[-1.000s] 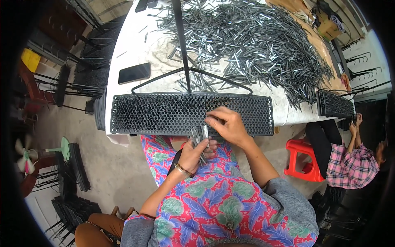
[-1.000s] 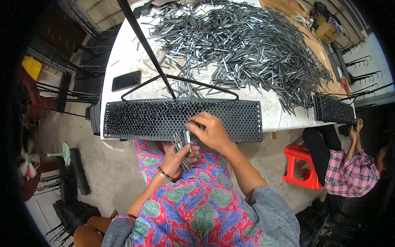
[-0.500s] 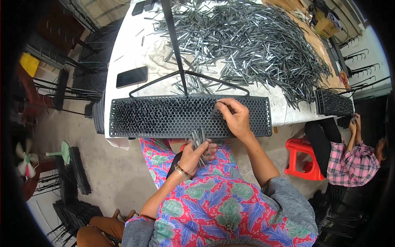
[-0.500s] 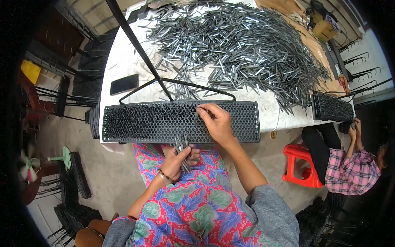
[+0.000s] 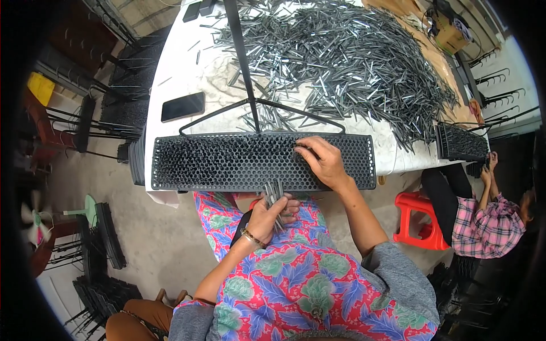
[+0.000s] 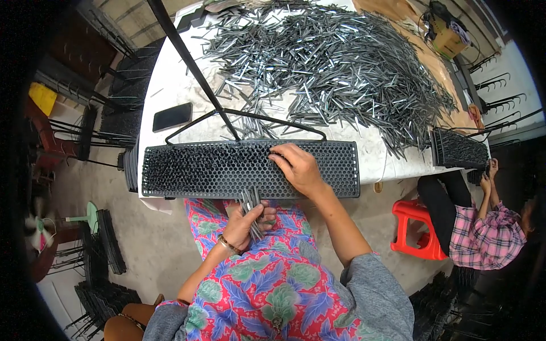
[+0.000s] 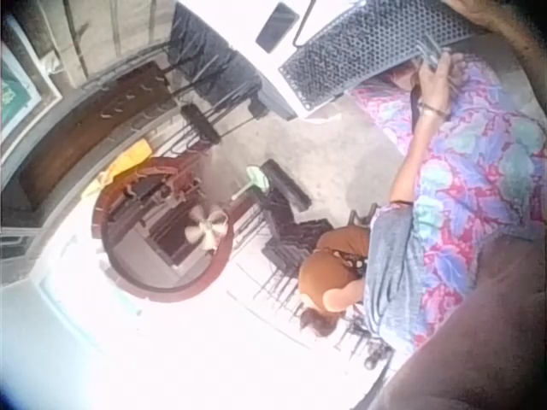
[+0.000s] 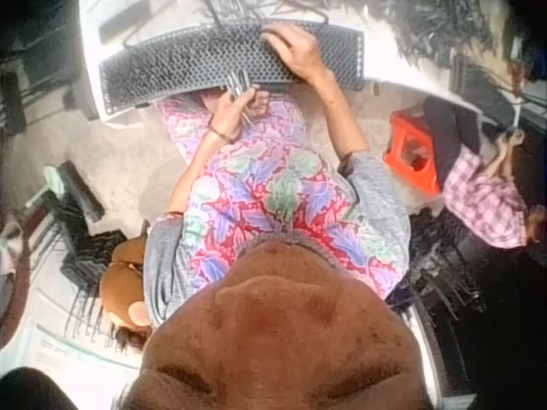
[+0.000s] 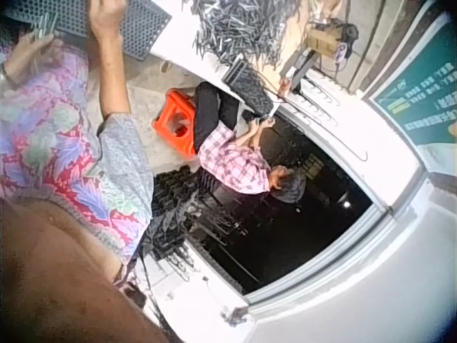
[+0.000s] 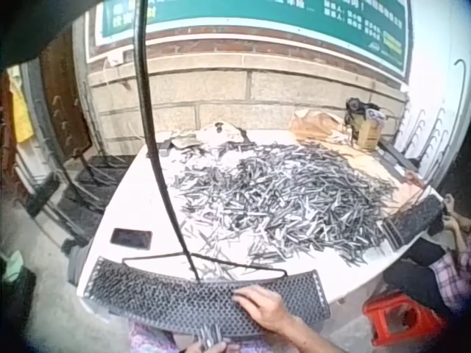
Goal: The person picks up small metal pins one by one from a pile and arranges them into a grid-like perforated tray by hand.
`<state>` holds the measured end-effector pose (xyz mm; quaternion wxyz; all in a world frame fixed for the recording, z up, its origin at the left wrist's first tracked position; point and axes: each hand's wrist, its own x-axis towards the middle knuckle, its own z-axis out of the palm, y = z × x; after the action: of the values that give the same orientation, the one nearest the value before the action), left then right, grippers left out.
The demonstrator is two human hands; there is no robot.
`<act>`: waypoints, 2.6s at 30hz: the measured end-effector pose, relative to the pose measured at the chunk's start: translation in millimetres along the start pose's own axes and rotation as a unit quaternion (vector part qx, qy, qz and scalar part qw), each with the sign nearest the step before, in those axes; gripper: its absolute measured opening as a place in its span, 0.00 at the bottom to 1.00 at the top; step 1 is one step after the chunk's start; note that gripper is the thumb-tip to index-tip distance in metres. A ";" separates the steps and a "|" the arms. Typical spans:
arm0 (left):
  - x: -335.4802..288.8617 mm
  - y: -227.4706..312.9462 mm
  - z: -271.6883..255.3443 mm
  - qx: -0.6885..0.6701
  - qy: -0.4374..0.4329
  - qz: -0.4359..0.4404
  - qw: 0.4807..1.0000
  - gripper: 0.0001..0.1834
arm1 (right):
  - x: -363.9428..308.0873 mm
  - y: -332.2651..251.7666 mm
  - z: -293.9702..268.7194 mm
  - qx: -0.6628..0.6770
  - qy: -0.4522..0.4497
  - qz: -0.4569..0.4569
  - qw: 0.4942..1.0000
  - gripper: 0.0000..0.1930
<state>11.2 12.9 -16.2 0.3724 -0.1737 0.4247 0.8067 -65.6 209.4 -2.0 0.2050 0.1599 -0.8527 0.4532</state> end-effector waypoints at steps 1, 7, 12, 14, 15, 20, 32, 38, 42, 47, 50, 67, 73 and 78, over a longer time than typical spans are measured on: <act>0.0 -0.1 -0.2 -0.003 -0.001 0.000 1.000 0.11 | -0.1 0.9 -0.3 -0.006 -0.003 -0.012 1.000 0.08; 0.6 -0.6 -1.3 -0.008 -0.002 -0.001 1.000 0.11 | -4.8 1.0 2.6 -0.032 -0.031 -0.022 0.999 0.08; 0.2 -0.8 -2.0 -0.008 -0.003 -0.010 1.000 0.12 | -6.9 -3.9 6.7 -0.043 -0.024 -0.043 0.998 0.07; 0.0 -0.8 -2.7 -0.010 -0.005 -0.012 1.000 0.12 | -7.2 -5.8 8.3 -0.045 -0.016 -0.043 0.998 0.07; -0.4 -0.2 -1.8 0.000 -0.011 -0.010 1.000 0.12 | -7.5 -7.8 7.9 -0.041 -0.009 -0.027 0.999 0.07; -3.6 2.6 2.7 0.015 -0.020 -0.003 1.000 0.13 | -12.0 -19.0 1.8 0.001 0.027 0.033 0.999 0.08; -5.3 1.9 7.4 0.063 -0.052 -0.018 0.996 0.15 | -35.5 -43.4 -6.4 0.315 -0.162 0.366 0.860 0.09; -7.8 -10.9 5.1 0.055 -0.062 -0.074 0.994 0.14 | -29.9 -25.2 -21.8 0.291 -0.039 0.356 0.887 0.09; -6.0 -17.3 -1.7 0.004 -0.068 -0.114 0.991 0.11 | -12.1 -12.6 -26.5 0.256 0.057 0.336 0.905 0.10; 2.5 -23.4 -1.5 -0.019 -0.069 -0.136 0.988 0.13 | 2.2 2.6 -15.3 0.194 0.128 0.307 0.923 0.11; 6.0 -22.6 6.9 -0.009 -0.078 -0.159 0.984 0.15 | -5.1 24.6 -4.3 0.156 0.120 0.245 0.949 0.10; 6.5 -25.8 10.2 0.041 -0.100 -0.158 0.982 0.14 | 1.7 28.9 -21.1 0.091 0.073 0.151 0.982 0.06; 8.6 -17.9 16.2 0.040 -0.129 -0.183 0.974 0.14 | -5.4 36.1 -21.2 0.059 0.097 0.112 0.987 0.07; 15.2 -7.3 24.9 0.026 -0.098 -0.149 0.984 0.14 | -2.0 30.6 -24.5 0.054 0.105 0.090 0.989 0.06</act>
<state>7.5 42.8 -14.9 0.5325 -0.1455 0.3763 0.7441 -72.9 246.6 -12.2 0.2424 0.0445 -0.8118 0.5294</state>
